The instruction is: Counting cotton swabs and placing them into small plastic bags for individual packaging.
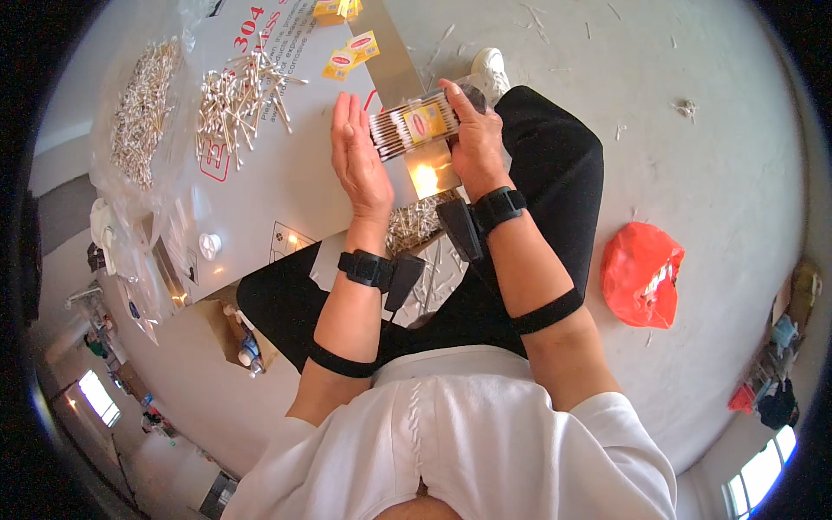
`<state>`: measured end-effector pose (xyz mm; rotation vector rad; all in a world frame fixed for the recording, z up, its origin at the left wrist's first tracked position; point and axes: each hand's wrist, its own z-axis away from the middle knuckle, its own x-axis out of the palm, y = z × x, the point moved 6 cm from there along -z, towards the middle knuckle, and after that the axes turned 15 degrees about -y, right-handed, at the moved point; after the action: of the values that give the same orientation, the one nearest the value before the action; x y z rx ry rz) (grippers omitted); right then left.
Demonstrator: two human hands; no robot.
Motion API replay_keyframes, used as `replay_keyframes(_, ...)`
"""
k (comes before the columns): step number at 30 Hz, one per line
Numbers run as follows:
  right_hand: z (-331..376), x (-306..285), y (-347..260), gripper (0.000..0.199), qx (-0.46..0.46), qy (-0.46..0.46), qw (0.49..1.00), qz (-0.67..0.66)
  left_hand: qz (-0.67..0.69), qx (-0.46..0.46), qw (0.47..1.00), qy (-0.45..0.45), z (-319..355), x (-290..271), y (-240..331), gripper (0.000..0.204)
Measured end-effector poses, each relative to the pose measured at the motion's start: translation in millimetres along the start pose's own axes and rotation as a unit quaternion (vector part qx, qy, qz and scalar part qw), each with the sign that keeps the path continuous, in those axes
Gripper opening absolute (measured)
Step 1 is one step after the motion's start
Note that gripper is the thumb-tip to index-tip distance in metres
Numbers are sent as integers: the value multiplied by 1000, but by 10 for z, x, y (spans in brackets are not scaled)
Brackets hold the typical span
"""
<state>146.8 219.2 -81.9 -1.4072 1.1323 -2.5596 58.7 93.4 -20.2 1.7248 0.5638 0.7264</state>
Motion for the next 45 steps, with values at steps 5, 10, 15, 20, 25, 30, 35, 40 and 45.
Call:
replay_keyframes(5,40,62,-37,32,4,4,999,43,18,7,1000,23,-14,137,-70,70)
replay_keyframes(10,47,69,-31,25,-22,19,997,78,31,2,998,58,-24,312,-119,67)
replay_keyframes(15,50,42,-54,29,-23,-2,995,95,79,11,994,80,-32,354,-141,64)
replay_keyframes(20,64,66,-45,37,-15,-11,998,67,99,18,992,74,11,247,-124,65)
replay_keyframes(25,64,106,-58,45,-13,-22,990,141,-7,20,998,65,54,55,-86,59)
replay_keyframes(30,-8,-381,-119,45,-64,91,991,71,-101,16,992,78,56,-62,-36,50)
replay_keyframes(35,445,-4,-603,24,-270,154,868,386,-561,24,814,147,-103,-1169,376,41)
replay_keyframes(40,285,1020,-293,17,-188,-119,799,559,-627,-91,757,159,-406,-1604,467,51)
replay_keyframes(45,-321,1750,288,56,-285,-204,596,723,-634,-126,740,186,-368,-1772,414,55)
